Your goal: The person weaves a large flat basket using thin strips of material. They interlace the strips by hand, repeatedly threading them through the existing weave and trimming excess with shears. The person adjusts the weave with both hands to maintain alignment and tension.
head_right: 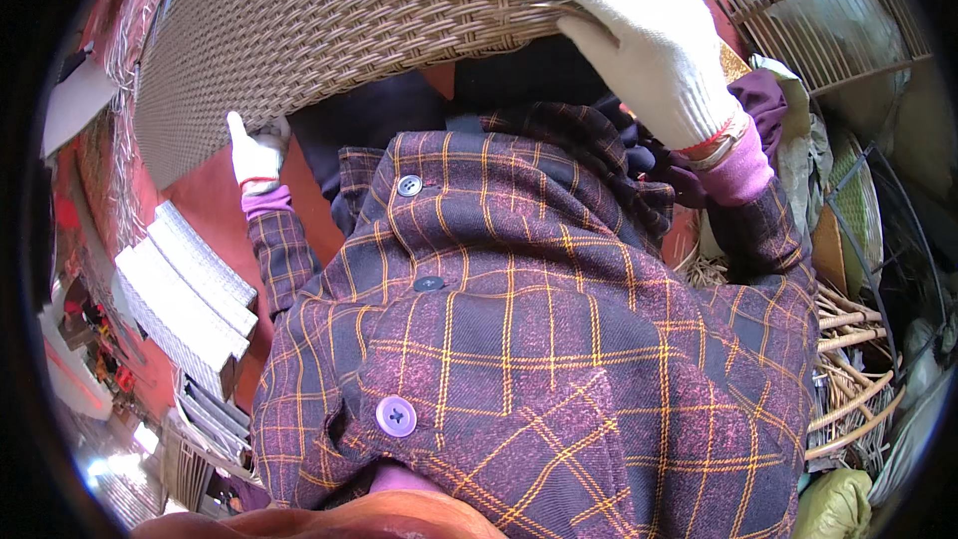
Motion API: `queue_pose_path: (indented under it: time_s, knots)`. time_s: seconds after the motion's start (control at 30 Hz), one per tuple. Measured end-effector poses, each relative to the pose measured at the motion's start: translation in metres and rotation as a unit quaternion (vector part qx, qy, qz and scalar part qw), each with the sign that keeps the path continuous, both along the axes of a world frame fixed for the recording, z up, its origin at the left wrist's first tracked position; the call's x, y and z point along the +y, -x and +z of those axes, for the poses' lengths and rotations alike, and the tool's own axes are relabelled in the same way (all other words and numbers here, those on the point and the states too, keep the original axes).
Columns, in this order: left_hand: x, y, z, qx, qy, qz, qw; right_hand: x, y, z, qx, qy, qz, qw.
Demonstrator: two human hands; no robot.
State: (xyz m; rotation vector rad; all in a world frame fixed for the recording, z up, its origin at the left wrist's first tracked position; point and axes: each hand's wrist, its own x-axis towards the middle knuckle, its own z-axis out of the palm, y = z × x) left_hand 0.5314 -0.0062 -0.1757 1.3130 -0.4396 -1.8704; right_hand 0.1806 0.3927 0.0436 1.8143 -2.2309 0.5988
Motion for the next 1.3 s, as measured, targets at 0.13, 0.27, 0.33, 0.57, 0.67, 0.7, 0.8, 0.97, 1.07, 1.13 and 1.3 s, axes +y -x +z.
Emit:
queue_pose_path:
  time_s: [0.13, 0.27, 0.33, 0.57, 0.67, 0.7, 0.8, 0.97, 1.07, 1.13, 1.3]
  knots:
    - [0.011, -0.019, 0.067, -0.420, 0.108, -0.381, 0.817, 0.005, 0.008, -0.018, -0.007, 0.006, -0.004, 1.000]
    - [0.057, 0.035, 0.140, -0.442, 0.678, -0.408, 0.423, 0.008, 0.012, -0.018, 0.008, -0.004, -0.034, 0.999]
    - [0.105, 0.079, 0.157, -0.306, 0.657, -0.413, 0.551, 0.008, 0.017, -0.013, 0.043, 0.019, -0.026, 0.999]
    - [0.192, 0.197, 0.162, -0.185, 0.791, -0.413, 0.412, 0.016, 0.030, 0.009, 0.119, 0.072, -0.021, 0.990]
    - [0.199, 0.214, 0.163, -0.226, 0.841, -0.352, 0.344, 0.025, 0.027, 0.009, 0.136, 0.095, -0.043, 0.985]
    - [0.204, 0.219, 0.164, -0.260, 0.849, -0.347, 0.304, 0.027, 0.028, 0.007, 0.149, 0.101, -0.045, 0.983]
    - [0.208, 0.235, 0.162, -0.205, 0.848, -0.332, 0.359, 0.045, 0.022, 0.009, 0.149, 0.116, -0.104, 0.977]
    - [0.211, 0.224, 0.181, -0.236, 0.821, -0.408, 0.322, 0.060, -0.020, 0.013, -0.139, 0.395, -0.054, 0.907]
    - [0.206, 0.213, 0.201, -0.057, 0.610, -0.486, 0.623, 0.046, -0.035, 0.004, -0.057, 0.331, 0.079, 0.939]
    - [0.195, 0.205, 0.214, -0.004, 0.442, -0.522, 0.730, 0.039, -0.050, -0.009, -0.080, 0.199, 0.081, 0.973]
    - [0.183, 0.192, 0.224, -0.020, 0.449, -0.485, 0.750, 0.006, -0.036, -0.047, -0.040, 0.174, 0.015, 0.984]
